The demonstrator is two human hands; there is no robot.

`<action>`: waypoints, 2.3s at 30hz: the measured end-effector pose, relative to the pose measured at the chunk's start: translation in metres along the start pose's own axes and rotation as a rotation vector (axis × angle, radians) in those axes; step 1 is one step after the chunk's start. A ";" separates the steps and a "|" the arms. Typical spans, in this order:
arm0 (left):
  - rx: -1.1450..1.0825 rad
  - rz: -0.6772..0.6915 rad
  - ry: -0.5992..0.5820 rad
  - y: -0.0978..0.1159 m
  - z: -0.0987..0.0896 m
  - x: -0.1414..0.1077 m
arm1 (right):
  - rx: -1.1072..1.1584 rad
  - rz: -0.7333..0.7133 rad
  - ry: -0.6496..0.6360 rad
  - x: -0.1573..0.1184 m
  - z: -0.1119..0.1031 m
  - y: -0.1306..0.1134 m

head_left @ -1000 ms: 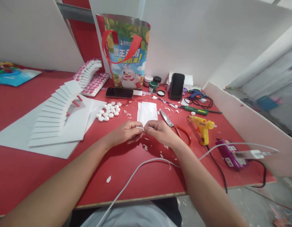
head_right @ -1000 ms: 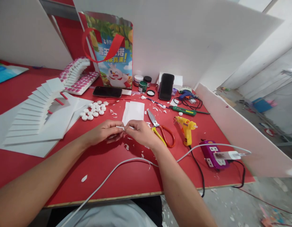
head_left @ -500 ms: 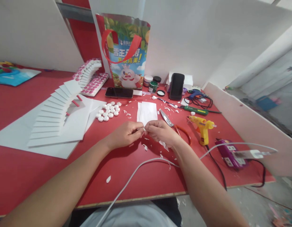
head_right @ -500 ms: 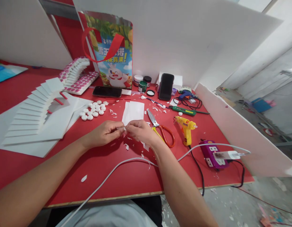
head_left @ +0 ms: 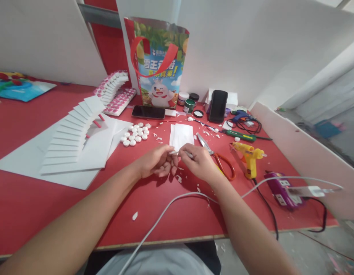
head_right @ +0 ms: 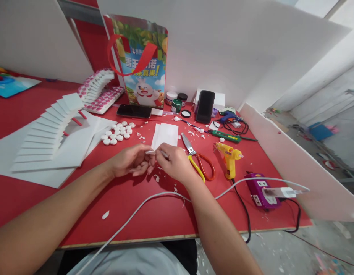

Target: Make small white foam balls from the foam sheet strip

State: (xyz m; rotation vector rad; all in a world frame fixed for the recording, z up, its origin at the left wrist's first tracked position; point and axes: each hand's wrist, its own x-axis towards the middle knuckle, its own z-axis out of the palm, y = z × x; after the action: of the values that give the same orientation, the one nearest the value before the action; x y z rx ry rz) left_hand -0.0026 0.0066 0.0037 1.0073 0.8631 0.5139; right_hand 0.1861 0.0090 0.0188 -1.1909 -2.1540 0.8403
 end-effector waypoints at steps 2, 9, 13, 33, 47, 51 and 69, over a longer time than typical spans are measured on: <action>-0.058 -0.029 -0.013 0.000 -0.001 0.000 | -0.056 -0.050 -0.005 -0.001 -0.001 -0.001; -0.082 -0.011 0.030 0.002 0.000 -0.004 | -0.240 -0.162 -0.087 -0.002 0.001 0.002; 0.026 0.049 0.033 0.001 0.001 -0.004 | -0.271 -0.147 -0.114 -0.002 0.001 0.001; 0.719 0.426 0.404 -0.002 0.010 -0.006 | -0.040 0.053 0.087 0.000 0.012 -0.003; -0.347 -0.013 0.141 0.007 0.007 -0.003 | -0.173 -0.130 0.074 -0.001 0.010 0.000; -0.327 0.079 0.160 0.004 0.006 -0.002 | -0.078 -0.042 0.160 -0.001 0.010 0.002; 1.521 0.419 0.597 -0.005 0.021 -0.009 | 0.653 0.328 0.100 0.002 0.019 -0.007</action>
State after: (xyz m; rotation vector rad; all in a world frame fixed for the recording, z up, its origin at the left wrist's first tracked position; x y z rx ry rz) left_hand 0.0097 -0.0130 0.0083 2.5332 1.6402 0.4674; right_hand 0.1680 0.0029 0.0115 -1.1996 -1.4333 1.4471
